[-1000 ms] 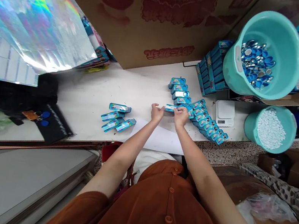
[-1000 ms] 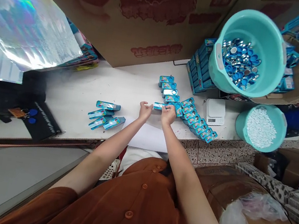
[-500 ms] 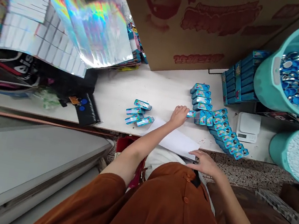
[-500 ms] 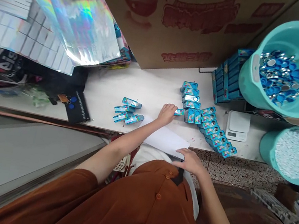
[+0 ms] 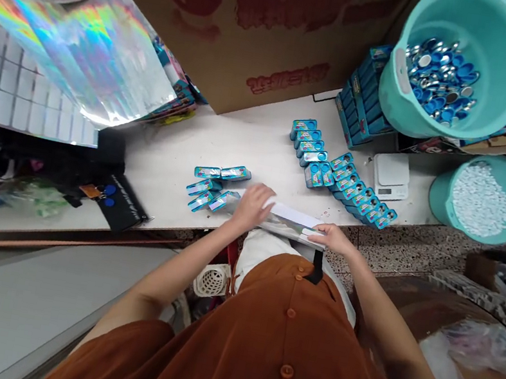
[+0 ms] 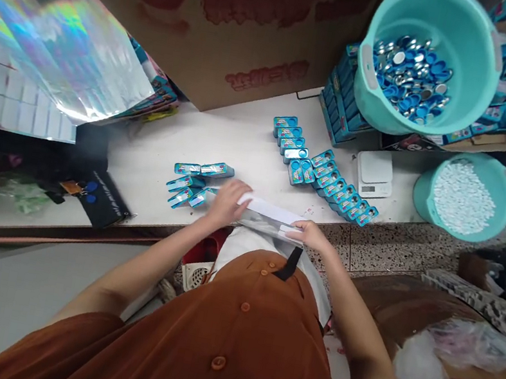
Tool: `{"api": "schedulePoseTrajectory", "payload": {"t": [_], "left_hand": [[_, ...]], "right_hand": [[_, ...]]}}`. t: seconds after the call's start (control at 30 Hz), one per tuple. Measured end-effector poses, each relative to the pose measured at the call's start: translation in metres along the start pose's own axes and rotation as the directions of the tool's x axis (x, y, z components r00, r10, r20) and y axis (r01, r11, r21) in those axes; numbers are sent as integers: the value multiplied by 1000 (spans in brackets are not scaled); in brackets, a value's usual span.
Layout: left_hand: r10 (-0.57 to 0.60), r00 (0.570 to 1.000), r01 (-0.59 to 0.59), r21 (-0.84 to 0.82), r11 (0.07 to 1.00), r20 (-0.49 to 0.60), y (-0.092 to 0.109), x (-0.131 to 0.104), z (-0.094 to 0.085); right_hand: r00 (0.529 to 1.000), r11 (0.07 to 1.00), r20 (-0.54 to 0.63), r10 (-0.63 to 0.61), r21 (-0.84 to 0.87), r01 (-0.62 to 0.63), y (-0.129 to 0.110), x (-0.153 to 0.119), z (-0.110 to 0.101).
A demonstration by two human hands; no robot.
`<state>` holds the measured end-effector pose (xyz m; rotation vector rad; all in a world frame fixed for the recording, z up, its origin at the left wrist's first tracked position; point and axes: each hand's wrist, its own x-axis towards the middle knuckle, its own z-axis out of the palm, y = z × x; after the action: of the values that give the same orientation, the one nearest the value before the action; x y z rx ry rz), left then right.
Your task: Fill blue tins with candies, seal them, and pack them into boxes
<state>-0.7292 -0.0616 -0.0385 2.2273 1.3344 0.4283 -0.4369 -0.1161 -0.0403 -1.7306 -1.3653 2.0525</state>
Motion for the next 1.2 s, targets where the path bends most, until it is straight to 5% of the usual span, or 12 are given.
{"api": "schedulePoseTrajectory", "payload": {"t": [0.1, 0.17, 0.3, 0.37, 0.47, 0.6, 0.73, 0.9, 0.97, 1.03, 1.13, 1.2], "left_hand": [[247, 959, -218, -192, 957, 141, 34, -12, 19], [295, 934, -233, -278, 932, 203, 47, -16, 29], [88, 953, 36, -399, 916, 289, 54, -13, 39], [-34, 921, 223, -452, 864, 389, 55, -7, 37], [-66, 848, 383, -524, 761, 525, 57, 3, 21], [-69, 863, 437, -670, 600, 501, 59, 11, -22], [-189, 865, 496, -738, 458, 464, 57, 5, -63], [-366, 823, 537, -804, 255, 433, 55, -9, -80], [-369, 829, 529, -804, 273, 420, 56, -13, -81], [-390, 853, 498, -766, 407, 348, 59, -16, -83], [-369, 929, 300, -520, 800, -32, 69, -14, -92], [-169, 954, 103, -258, 961, -247, 80, -8, -102]], "right_hand": [[993, 996, 115, 22, 89, -32, -10, 5, -5], [986, 992, 165, 15, 125, -36, -16, 8, -8], [987, 990, 157, 21, 137, -43, -21, 11, -11], [994, 986, 104, 16, 161, -32, -23, 12, -10], [994, 962, -96, -51, 261, 75, -26, 13, -10], [942, 913, -287, -175, 311, 264, -38, 9, -18], [922, 919, -222, -318, 167, 357, -61, -5, -26], [925, 925, -94, -368, 59, 374, -87, -24, -24], [907, 906, -123, -404, 81, 415, -93, -29, -22], [885, 884, -138, -445, 90, 458, -98, -33, -21], [876, 876, -85, -476, 38, 480, -105, -42, -22], [879, 879, -15, -476, 9, 476, -112, -50, -21]]}}
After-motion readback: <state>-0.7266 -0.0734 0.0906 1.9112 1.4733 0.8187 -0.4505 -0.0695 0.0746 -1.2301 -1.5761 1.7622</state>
